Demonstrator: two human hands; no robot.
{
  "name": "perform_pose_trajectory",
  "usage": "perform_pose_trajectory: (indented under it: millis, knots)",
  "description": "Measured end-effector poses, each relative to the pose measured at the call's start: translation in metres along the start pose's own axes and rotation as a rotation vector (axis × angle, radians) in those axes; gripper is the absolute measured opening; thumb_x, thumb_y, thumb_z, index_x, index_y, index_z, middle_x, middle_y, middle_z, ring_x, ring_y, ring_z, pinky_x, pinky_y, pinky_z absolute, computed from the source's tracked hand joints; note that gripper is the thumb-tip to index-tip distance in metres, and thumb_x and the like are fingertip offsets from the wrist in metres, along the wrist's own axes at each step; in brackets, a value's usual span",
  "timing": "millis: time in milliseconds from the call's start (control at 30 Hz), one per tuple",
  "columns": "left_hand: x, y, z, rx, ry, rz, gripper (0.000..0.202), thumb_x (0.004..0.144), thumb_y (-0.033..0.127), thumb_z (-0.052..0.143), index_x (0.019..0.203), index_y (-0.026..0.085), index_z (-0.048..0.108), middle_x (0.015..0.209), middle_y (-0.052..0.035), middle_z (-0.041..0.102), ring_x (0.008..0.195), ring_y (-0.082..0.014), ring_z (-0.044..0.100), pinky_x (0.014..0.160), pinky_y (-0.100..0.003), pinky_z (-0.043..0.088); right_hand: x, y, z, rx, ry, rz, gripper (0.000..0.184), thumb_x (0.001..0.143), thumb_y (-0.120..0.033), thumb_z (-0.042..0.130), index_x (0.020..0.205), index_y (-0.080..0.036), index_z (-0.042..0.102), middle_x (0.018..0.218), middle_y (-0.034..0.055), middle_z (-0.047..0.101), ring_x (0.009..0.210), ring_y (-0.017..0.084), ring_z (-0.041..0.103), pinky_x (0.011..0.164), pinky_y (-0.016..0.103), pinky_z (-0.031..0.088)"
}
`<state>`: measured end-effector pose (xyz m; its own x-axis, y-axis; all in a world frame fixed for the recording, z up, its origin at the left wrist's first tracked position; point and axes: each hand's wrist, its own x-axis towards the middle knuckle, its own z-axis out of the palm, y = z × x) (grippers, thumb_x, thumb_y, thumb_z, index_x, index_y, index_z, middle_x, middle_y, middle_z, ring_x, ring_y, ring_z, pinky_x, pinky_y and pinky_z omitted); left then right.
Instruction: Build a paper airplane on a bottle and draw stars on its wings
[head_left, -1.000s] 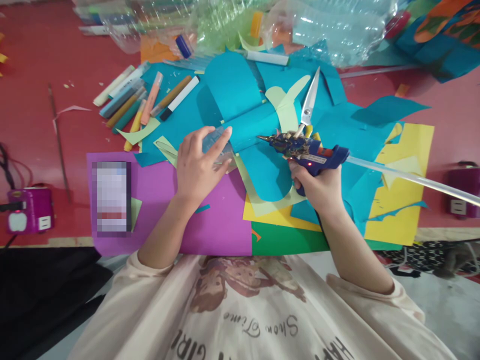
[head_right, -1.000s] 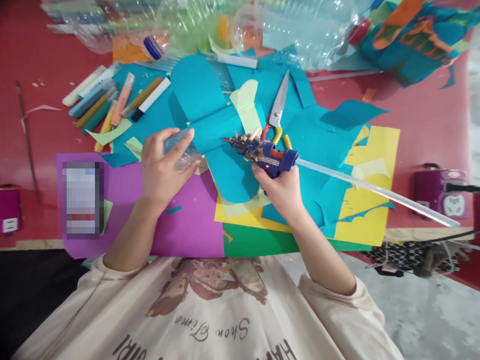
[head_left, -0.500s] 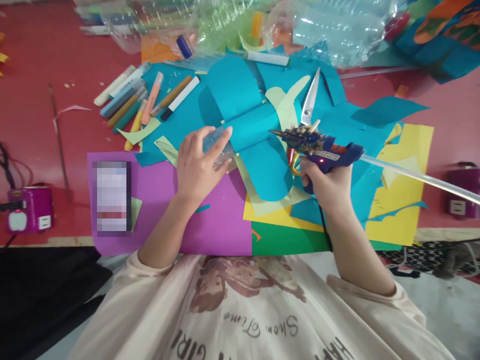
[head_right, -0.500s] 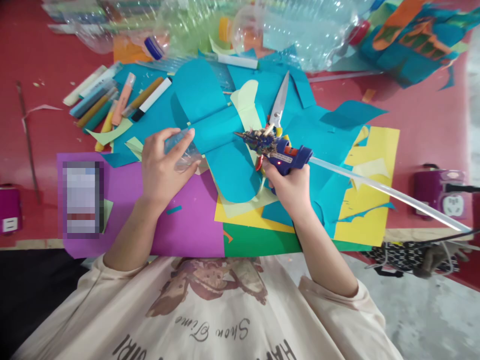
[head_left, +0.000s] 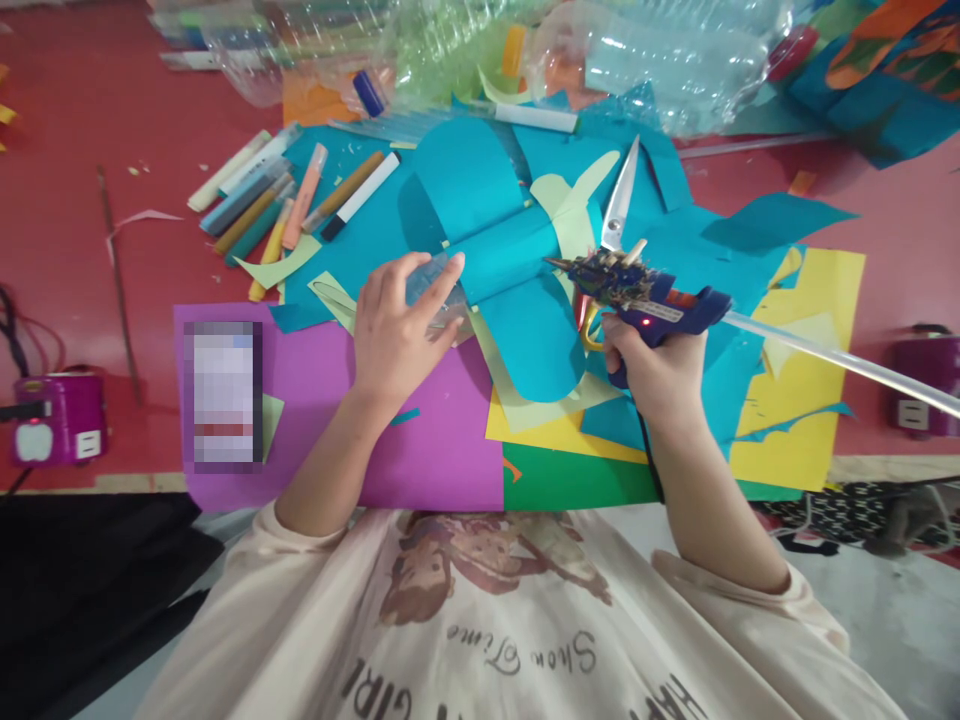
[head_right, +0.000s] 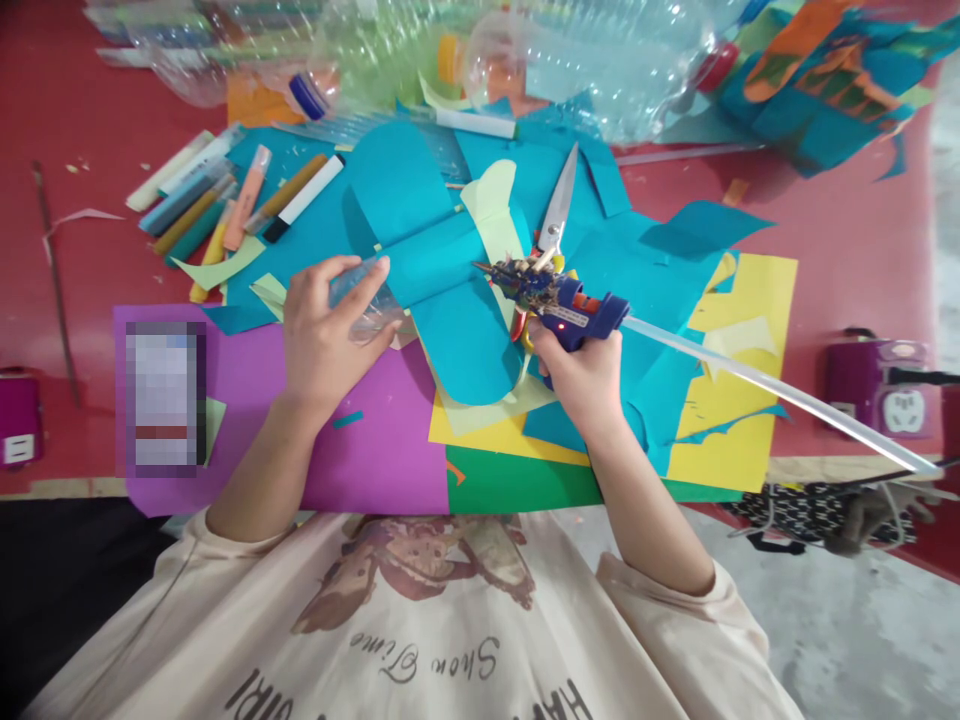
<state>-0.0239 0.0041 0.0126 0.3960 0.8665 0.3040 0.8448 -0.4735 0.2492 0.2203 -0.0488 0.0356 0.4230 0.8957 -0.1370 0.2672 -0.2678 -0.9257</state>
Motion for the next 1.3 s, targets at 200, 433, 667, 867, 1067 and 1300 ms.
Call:
perform_pose_trajectory:
  millis: [200,433,667,867,1067,1300]
  knots:
    - [0.000,0.002,-0.001,-0.037,-0.017,-0.029,0.048,0.090,0.041,0.063,0.137,0.034,0.053,0.133,-0.0095,0.056,0.123,-0.0309,0.053,0.104,-0.046,0.045,-0.004,0.001,0.005,0.009,-0.011,0.031,0.020,0.066,-0.029,0.066,0.054,-0.020,0.054,0.041,-0.0048,0.049,0.036,0.008,0.042,0.036,0.023,0.033]
    - [0.000,0.003,-0.001,-0.029,-0.029,-0.043,0.046,0.093,0.043,0.058,0.138,0.033,0.052,0.133,-0.0100,0.056,0.123,-0.0310,0.052,0.104,-0.046,0.044,-0.008,-0.003,0.013,-0.007,-0.085,-0.031,0.017,0.068,-0.026,0.065,0.057,-0.022,0.052,0.047,-0.0048,0.048,0.042,0.009,0.041,0.041,0.025,0.035]
    - [0.000,0.004,-0.002,-0.008,-0.013,-0.024,0.046,0.092,0.037,0.059,0.138,0.032,0.053,0.133,-0.0107,0.057,0.122,-0.0310,0.053,0.102,-0.045,0.045,-0.013,-0.005,0.021,-0.020,-0.137,-0.067,0.019,0.068,-0.027,0.065,0.057,-0.023,0.050,0.047,-0.0046,0.046,0.041,0.009,0.038,0.039,0.025,0.031]
    - [0.000,0.005,-0.003,-0.009,-0.009,-0.031,0.046,0.092,0.037,0.060,0.137,0.034,0.053,0.132,-0.0101,0.057,0.121,-0.0308,0.054,0.102,-0.045,0.046,-0.017,-0.014,0.028,-0.040,-0.191,-0.119,0.015,0.068,-0.025,0.062,0.058,-0.023,0.050,0.047,-0.0048,0.046,0.044,0.009,0.037,0.043,0.025,0.035]
    - [0.000,0.004,-0.001,-0.002,-0.003,-0.034,0.048,0.090,0.038,0.062,0.137,0.035,0.052,0.132,-0.0090,0.057,0.120,-0.0305,0.054,0.101,-0.045,0.046,-0.019,-0.017,0.031,-0.056,-0.218,-0.109,0.013,0.068,-0.028,0.061,0.060,-0.022,0.052,0.047,-0.0049,0.046,0.045,0.009,0.036,0.042,0.024,0.034]
    - [0.000,0.004,-0.002,-0.002,-0.002,-0.033,0.047,0.091,0.037,0.061,0.137,0.035,0.052,0.132,-0.0086,0.057,0.121,-0.0297,0.054,0.101,-0.043,0.046,-0.015,-0.008,0.024,-0.025,-0.147,-0.060,0.015,0.066,-0.028,0.063,0.059,-0.022,0.052,0.048,-0.0051,0.048,0.041,0.009,0.039,0.040,0.025,0.033]
